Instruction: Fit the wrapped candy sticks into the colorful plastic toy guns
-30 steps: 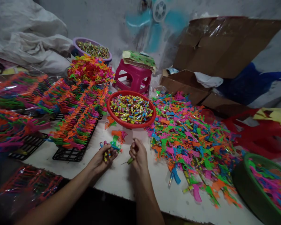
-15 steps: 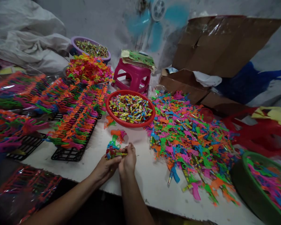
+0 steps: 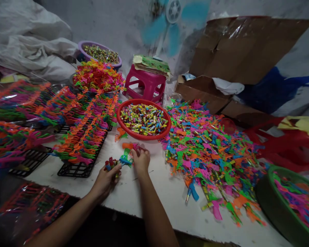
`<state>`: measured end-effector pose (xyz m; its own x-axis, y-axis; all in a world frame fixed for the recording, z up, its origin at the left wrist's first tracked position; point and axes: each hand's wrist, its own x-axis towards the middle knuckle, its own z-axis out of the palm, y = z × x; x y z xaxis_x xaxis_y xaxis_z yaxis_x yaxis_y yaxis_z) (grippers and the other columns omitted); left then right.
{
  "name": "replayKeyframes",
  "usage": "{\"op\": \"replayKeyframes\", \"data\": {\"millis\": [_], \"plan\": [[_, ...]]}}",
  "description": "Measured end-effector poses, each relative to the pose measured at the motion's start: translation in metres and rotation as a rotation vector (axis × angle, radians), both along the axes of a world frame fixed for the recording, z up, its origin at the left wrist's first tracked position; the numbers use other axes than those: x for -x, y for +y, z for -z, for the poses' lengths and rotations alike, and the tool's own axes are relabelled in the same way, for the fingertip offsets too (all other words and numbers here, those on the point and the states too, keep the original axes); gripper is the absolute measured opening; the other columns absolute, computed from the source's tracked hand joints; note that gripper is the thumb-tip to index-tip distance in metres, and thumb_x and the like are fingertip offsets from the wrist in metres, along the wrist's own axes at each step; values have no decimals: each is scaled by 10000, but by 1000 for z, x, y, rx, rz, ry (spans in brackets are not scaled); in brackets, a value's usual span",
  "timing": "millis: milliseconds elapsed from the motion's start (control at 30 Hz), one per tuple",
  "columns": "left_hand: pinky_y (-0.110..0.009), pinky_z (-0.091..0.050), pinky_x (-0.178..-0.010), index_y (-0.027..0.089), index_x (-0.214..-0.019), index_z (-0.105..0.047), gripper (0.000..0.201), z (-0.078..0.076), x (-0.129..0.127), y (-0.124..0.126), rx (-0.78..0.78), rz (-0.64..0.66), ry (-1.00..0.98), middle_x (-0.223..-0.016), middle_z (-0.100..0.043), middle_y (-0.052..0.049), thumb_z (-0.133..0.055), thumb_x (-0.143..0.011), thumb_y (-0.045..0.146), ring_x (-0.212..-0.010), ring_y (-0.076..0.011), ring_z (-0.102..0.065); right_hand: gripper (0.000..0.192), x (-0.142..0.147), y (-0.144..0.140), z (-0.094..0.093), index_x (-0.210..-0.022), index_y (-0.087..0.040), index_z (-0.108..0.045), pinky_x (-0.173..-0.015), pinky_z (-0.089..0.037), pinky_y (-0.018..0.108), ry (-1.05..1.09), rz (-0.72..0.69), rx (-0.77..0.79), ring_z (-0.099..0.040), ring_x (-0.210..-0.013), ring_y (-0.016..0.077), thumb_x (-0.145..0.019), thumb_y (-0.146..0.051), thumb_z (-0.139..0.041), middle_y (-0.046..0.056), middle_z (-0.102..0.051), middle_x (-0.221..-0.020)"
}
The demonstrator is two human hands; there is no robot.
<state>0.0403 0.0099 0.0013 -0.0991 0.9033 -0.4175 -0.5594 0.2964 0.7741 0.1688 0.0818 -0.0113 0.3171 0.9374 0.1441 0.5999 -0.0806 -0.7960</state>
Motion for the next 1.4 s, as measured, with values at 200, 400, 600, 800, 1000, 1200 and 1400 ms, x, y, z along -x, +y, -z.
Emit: {"op": "replayKeyframes", "data": {"millis": [200, 400, 600, 800, 1000, 1200, 1400], "plan": [[-123, -246, -263, 152, -769, -520, 346, -2, 11, -1, -45, 89, 90, -503, -505, 66, -726, -564, 340, -372, -56, -446, 199, -12, -1, -3, -624, -176, -585, -622, -411, 273, 38, -69, 59, -546, -640, 168, -626, -372, -620, 12, -588, -613], [-129, -234, -297, 123, -910, -565, 410, -9, 13, 4, -30, 129, 61, -619, -614, -15, -716, -581, 317, -418, -65, -471, 247, -57, -39, -31, -702, -161, -575, -592, -417, 250, 305, -77, -27, -545, -622, 134, -681, -407, -595, 9, -601, -669], [-154, -231, -329, 149, -797, -592, 273, -15, -13, -3, -113, 313, 65, -581, -619, 5, -709, -603, 302, -332, -28, -354, 230, -47, -57, -56, -699, -162, -562, -491, -398, 225, 531, -205, 64, -500, -493, 104, -642, -360, -665, -24, -542, -552], [-167, -189, -306, 144, -668, -559, 248, -27, -17, -9, -56, 215, 101, -490, -580, 28, -697, -602, 338, -293, -32, -322, 256, -2, -73, -41, -823, -161, -568, -571, -427, 240, 840, -125, 22, -525, -599, 112, -677, -361, -632, 4, -584, -702], [-183, -383, -452, 143, -708, -580, 227, -36, -9, -11, -124, 199, 140, -537, -605, 14, -724, -573, 255, -465, -97, -523, 282, 4, -81, -42, -633, -166, -483, -454, -336, 197, 789, -84, 2, -379, -464, 68, -737, -417, -558, -48, -441, -530], [-206, -433, -522, 153, -686, -604, 224, -38, -3, -11, -218, 209, 314, -588, -615, 10, -751, -522, 195, -510, -118, -548, 299, 5, -84, -53, -625, -177, -435, -449, -301, 194, 569, -148, -48, -340, -473, 69, -776, -423, -514, -56, -384, -525], [-190, -401, -531, 174, -620, -598, 144, -43, 1, -13, -317, 209, 435, -576, -552, 24, -727, -556, 178, -551, -118, -518, 265, 14, -87, -44, -667, -185, -446, -468, -309, 202, 479, -181, -62, -344, -479, 75, -816, -404, -455, -56, -391, -547]]}}
